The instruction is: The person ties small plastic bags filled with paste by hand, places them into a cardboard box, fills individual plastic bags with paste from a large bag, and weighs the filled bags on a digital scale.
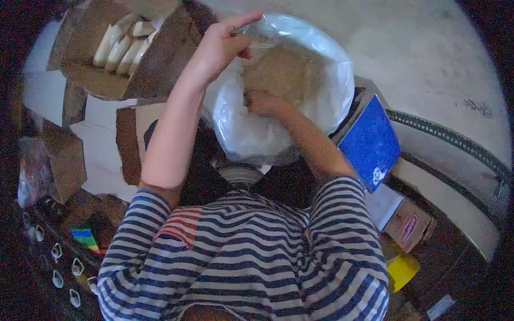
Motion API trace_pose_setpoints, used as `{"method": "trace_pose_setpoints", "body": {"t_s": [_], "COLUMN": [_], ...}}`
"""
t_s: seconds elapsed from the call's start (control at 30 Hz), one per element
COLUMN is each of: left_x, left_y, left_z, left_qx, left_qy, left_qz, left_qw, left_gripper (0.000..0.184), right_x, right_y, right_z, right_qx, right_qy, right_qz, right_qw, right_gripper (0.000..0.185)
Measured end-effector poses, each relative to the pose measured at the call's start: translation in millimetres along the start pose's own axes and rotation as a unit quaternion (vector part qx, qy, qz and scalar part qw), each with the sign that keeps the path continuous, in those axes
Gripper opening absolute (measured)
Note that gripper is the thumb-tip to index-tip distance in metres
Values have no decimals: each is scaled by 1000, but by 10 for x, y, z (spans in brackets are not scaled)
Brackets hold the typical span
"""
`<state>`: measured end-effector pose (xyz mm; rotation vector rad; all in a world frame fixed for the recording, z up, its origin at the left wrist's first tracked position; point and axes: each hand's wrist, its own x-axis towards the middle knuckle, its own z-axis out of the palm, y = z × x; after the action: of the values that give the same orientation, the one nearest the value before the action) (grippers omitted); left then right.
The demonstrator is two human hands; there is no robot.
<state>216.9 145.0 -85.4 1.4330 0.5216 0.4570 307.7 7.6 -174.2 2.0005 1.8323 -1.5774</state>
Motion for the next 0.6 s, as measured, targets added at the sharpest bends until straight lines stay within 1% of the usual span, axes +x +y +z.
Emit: {"method": "trace_pose_setpoints", "body": {"t_s": [0.03,0.1,0.13,0.17,0.2,0.23,0.27,0.3,0.33,0.37,0.4,0.43,0.47,0.5,0.53,0.6], "left_x": [12,11,-4,-12,-15,-8,-13,-25,-35,-52,-73,-105,-122,-134,-143,-145], "left_y": [-13,-8,6,6,8,-14,-32,-42,-50,-28,-12,15,27,39,43,55], "left_z": [13,39,48,51,43,23,13,21,36,52,62,75,87,105,126,158], "left_qx": [9,14,21,28,28,22,17,19,10,2,1,10,20,19,40,61], "left_qy": [0,-4,-2,0,-3,-13,-22,-22,-21,-20,-21,-32,-43,-45,-44,-41], "left_qz": [22,47,50,52,55,32,8,11,25,39,42,34,26,29,37,47], "left_qw": [1000,999,999,998,998,999,1000,1000,999,999,999,999,999,998,998,996], "left_gripper": [45,46,46,47,47,48,49,49,49,49,49,50,51,51,52,52], "right_x": [-87,-339,-432,-511,-615,-741,-1001,-1209,-1342,-1464,-1564,-1657,-1745,-1814,-1839,-1826], "right_y": [8,136,278,382,490,492,226,19,-32,-61,-94,-174,-267,-347,-398,-501], "right_z": [-38,-127,-126,-123,-123,-159,-333,-475,-544,-601,-653,-721,-801,-871,-934,-1068], "right_qx": [-2,-78,-81,-2,37,74,59,43,41,39,38,37,28,17,15,-82], "right_qy": [6,103,107,169,203,234,226,216,220,259,298,300,329,358,361,378], "right_qz": [3,45,50,-2,-28,-56,23,102,101,76,51,52,37,22,23,29], "right_qw": [1000,991,990,986,978,968,972,970,970,962,953,952,943,933,932,922], "right_gripper": [45,47,47,50,51,52,51,49,49,48,48,48,48,49,49,43]}}
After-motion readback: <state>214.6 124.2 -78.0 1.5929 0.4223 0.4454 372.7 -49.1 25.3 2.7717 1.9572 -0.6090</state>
